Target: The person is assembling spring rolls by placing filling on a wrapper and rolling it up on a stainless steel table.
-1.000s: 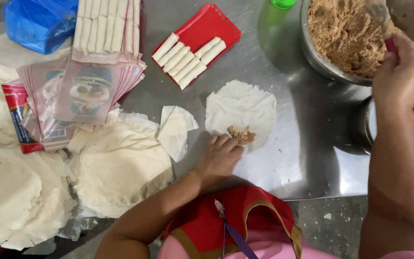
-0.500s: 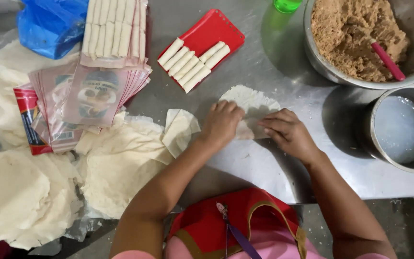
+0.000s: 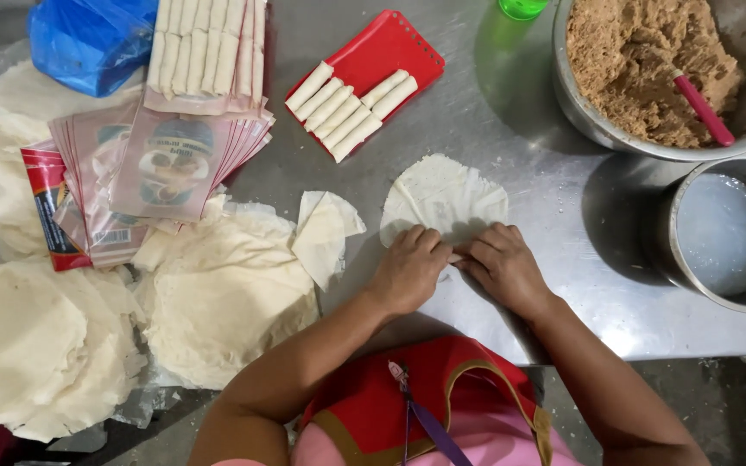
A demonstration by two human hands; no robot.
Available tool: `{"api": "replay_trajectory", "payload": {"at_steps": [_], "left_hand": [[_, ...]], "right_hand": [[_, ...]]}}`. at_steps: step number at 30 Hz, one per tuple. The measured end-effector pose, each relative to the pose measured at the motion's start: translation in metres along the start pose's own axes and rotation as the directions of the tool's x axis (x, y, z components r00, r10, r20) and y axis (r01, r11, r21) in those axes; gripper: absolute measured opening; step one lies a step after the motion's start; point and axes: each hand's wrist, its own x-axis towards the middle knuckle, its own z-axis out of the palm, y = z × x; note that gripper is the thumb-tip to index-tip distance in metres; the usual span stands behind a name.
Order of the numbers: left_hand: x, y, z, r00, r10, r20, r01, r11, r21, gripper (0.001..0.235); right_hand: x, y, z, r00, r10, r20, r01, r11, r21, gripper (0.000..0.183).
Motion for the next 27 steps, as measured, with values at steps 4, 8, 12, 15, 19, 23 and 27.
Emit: {"api": "replay_trajectory", "payload": {"at_steps": [4, 8, 12, 15, 19, 23, 27], "left_hand": [[-0.011, -0.011, -0.008, 0.999, -0.036, 0.004, 0.037, 0.992, -0.119, 0.020], [-0.032, -0.020, -0.028, 0.992, -0.125, -0.013, 0.119, 0.969, -0.217, 0.015], [-0.026, -0.018, -0.045, 0.958, -0.262, 0.119, 0.275, 0.955, -0.108, 0.018], [-0.009, 0.013, -0.070, 0.982, -0.133, 0.131, 0.133, 0.991, 0.007, 0.024], [-0.011, 0.026, -0.006, 0.984, -0.022, 0.175, 0.025, 1.000, -0.014, 0.029], [-0.012, 0.016, 0.022, 0.999, 0.025, -0.040, -0.020, 0.993, 0.113, 0.021], [-0.012, 0.014, 0.024, 0.985, 0.096, -0.146, -0.073, 0.985, 0.155, 0.025]], "right_hand": [[-0.009, 0.000, -0.014, 0.998, 0.059, -0.011, -0.059, 0.998, -0.018, 0.017], [-0.020, -0.008, -0.014, 0.970, 0.234, 0.067, -0.241, 0.962, 0.130, 0.009], [-0.004, -0.035, -0.026, 0.882, 0.437, 0.174, -0.456, 0.886, 0.088, 0.009], [-0.014, -0.019, -0.007, 0.878, 0.435, 0.199, -0.435, 0.899, -0.047, 0.012], [-0.023, -0.016, 0.002, 0.887, 0.449, 0.108, -0.439, 0.892, -0.104, 0.018], [-0.031, -0.025, -0.009, 0.958, 0.283, -0.051, -0.287, 0.934, -0.212, 0.037], [-0.028, -0.027, -0.005, 0.976, 0.211, -0.047, -0.216, 0.957, -0.195, 0.014]]}}
